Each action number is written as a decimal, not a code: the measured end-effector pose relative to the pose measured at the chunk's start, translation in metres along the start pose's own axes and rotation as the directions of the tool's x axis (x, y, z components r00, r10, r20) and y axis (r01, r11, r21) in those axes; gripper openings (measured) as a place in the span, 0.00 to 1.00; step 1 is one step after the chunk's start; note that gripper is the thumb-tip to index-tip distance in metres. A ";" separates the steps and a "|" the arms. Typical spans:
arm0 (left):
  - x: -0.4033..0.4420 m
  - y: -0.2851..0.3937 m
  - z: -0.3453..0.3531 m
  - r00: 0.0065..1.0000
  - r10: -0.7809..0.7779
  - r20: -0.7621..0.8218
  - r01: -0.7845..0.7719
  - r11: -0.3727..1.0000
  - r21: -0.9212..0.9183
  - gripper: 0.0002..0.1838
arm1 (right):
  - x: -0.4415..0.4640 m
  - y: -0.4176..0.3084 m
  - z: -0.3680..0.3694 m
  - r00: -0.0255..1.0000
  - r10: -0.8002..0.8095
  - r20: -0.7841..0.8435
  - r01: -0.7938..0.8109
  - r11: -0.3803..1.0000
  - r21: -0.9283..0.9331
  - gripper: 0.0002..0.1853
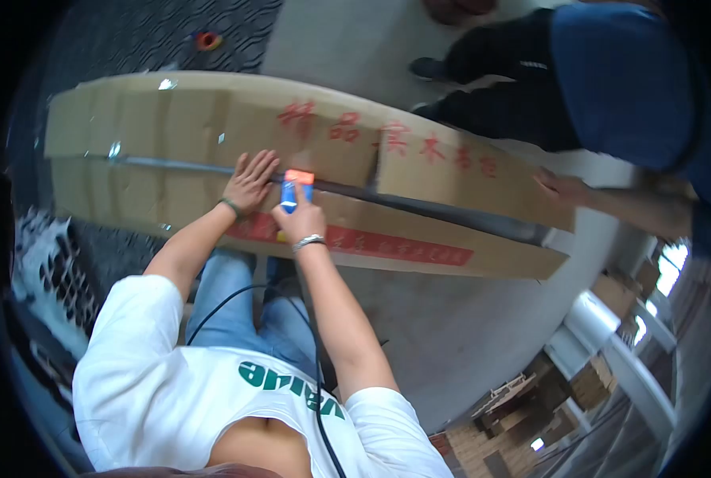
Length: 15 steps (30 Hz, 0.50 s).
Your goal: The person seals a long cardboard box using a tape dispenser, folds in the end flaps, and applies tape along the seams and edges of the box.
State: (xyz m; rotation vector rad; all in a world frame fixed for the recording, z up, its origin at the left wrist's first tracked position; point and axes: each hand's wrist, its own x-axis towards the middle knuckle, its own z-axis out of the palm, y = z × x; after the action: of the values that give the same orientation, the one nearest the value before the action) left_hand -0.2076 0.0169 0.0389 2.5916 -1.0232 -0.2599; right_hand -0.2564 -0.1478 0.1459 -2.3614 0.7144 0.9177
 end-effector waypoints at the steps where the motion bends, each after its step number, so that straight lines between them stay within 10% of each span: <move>1: 0.001 0.000 -0.007 0.998 0.039 -0.054 -0.040 0.999 -0.029 0.35 | 0.002 0.003 0.002 0.999 0.017 0.033 -0.019 0.999 0.036 0.38; 15: -0.011 0.002 0.035 0.997 -0.025 -0.080 0.035 0.990 0.133 0.35 | -0.003 0.003 0.003 1.000 0.000 -0.028 0.004 0.989 0.148 0.36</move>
State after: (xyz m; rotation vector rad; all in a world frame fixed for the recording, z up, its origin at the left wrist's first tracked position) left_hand -0.2276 0.0145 0.0075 2.7157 -1.0071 -0.0991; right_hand -0.2612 -0.1472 0.1453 -2.2478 0.7638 0.8040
